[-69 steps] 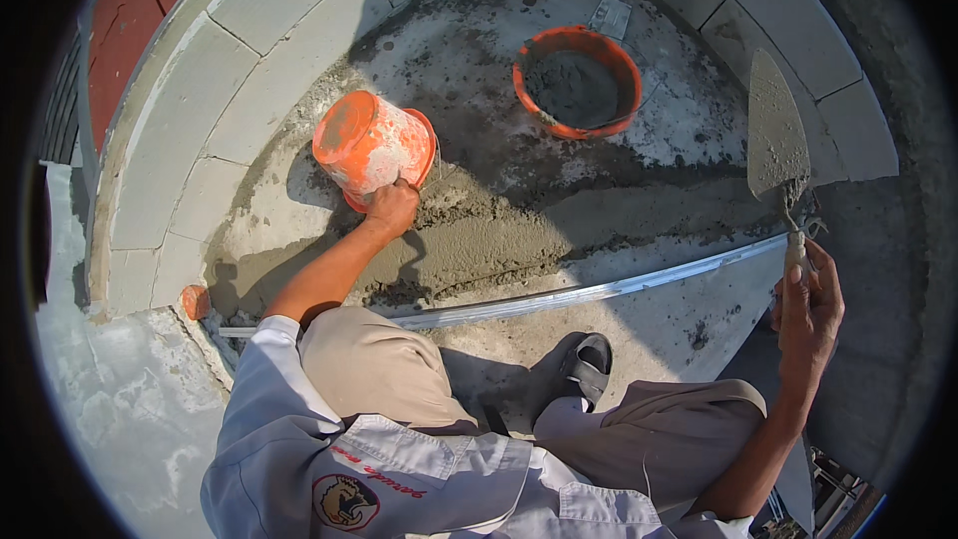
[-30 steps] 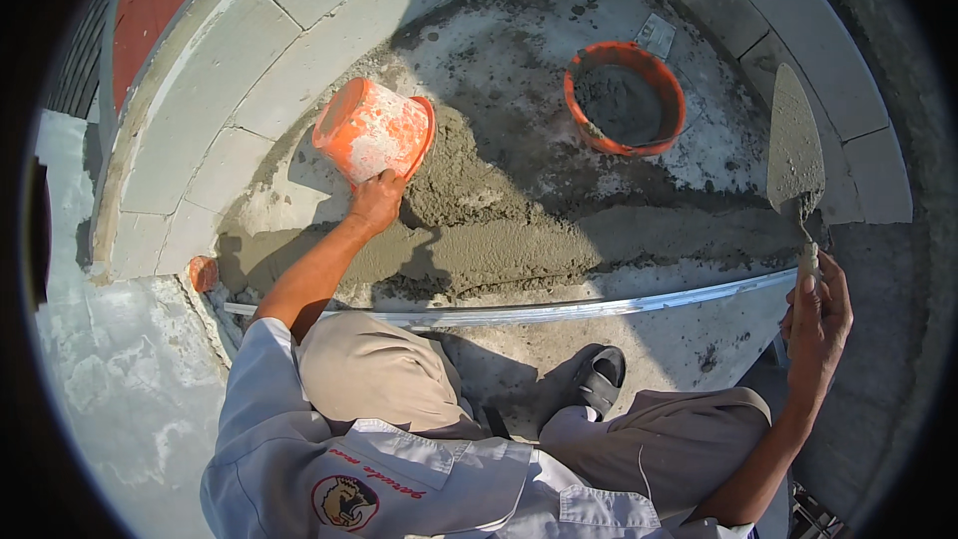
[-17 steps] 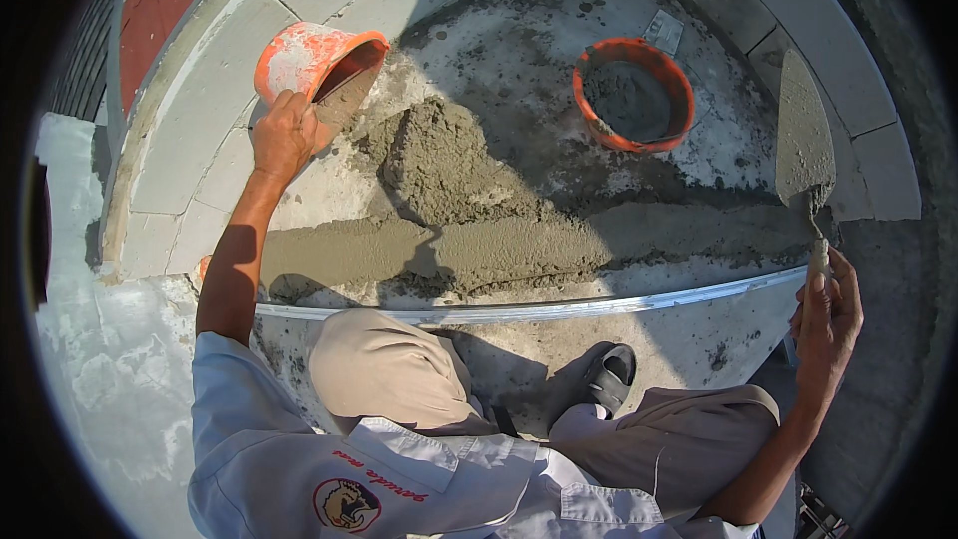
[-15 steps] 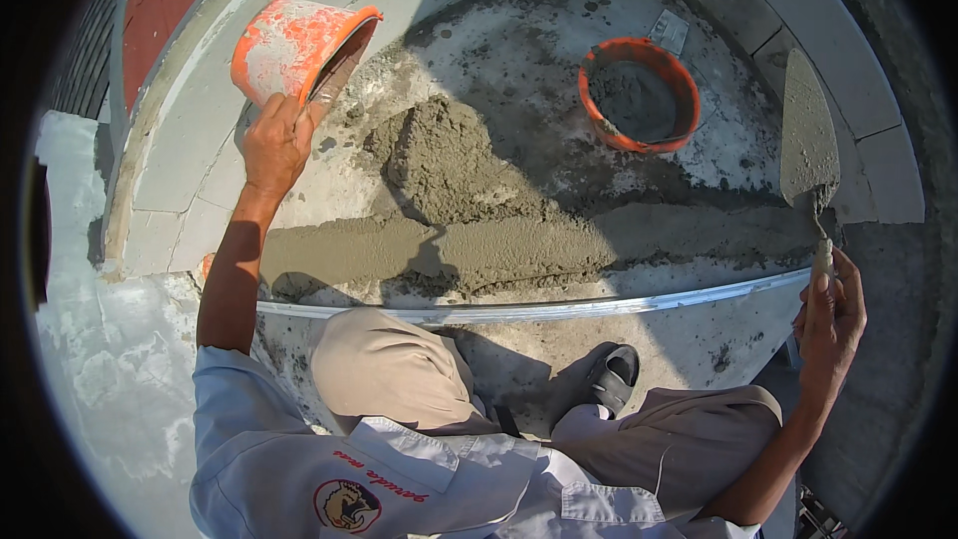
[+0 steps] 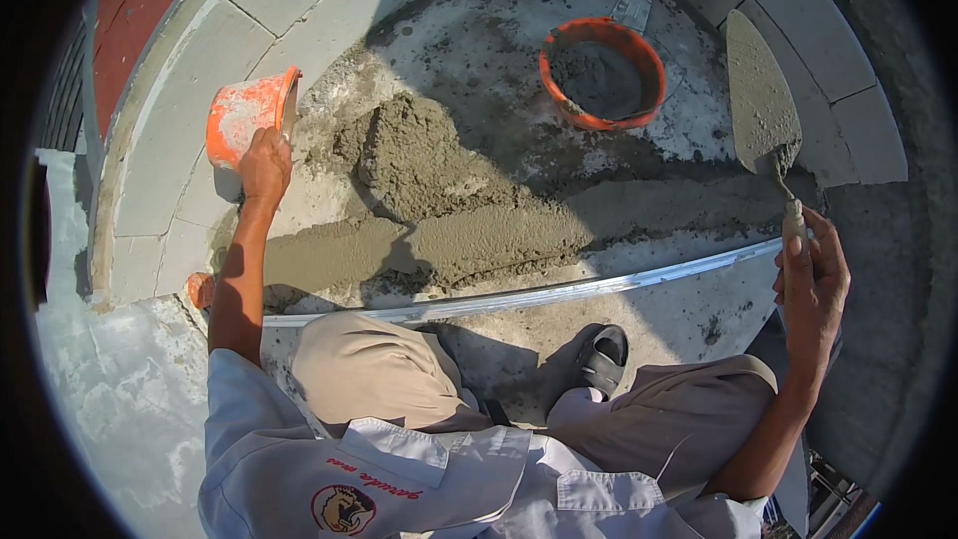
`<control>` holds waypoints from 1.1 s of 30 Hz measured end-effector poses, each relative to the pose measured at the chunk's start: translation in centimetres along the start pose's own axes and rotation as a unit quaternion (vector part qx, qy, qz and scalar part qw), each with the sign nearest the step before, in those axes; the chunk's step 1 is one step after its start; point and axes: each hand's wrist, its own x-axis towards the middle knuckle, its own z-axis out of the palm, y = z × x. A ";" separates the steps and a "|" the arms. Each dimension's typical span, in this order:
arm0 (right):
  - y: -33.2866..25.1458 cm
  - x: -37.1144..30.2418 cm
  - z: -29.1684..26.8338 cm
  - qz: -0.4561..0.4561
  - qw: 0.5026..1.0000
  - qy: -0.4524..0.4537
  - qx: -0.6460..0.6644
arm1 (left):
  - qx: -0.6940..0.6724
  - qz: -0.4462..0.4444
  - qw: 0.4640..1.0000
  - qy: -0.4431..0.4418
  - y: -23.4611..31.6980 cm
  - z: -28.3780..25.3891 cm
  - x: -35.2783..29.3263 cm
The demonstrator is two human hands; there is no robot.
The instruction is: Leveling and smoothing wet cement on a surface using a trowel and a straight edge.
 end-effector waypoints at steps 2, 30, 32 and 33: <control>0.3 0.2 0.1 -0.007 1.000 0.015 0.003 | 0.026 -0.009 1.000 -0.005 -0.3 -1.1 1.1; 1.6 2.9 -2.5 -0.019 0.950 0.208 0.233 | -0.748 -0.076 0.626 -0.207 19.9 -12.9 17.7; 2.2 3.3 -2.7 -0.054 0.917 0.264 0.295 | -0.776 -0.107 0.580 -0.223 28.4 -13.2 18.9; 2.6 3.5 -2.8 -0.062 0.911 0.257 0.318 | -0.777 -0.102 0.572 -0.241 31.1 -13.1 19.6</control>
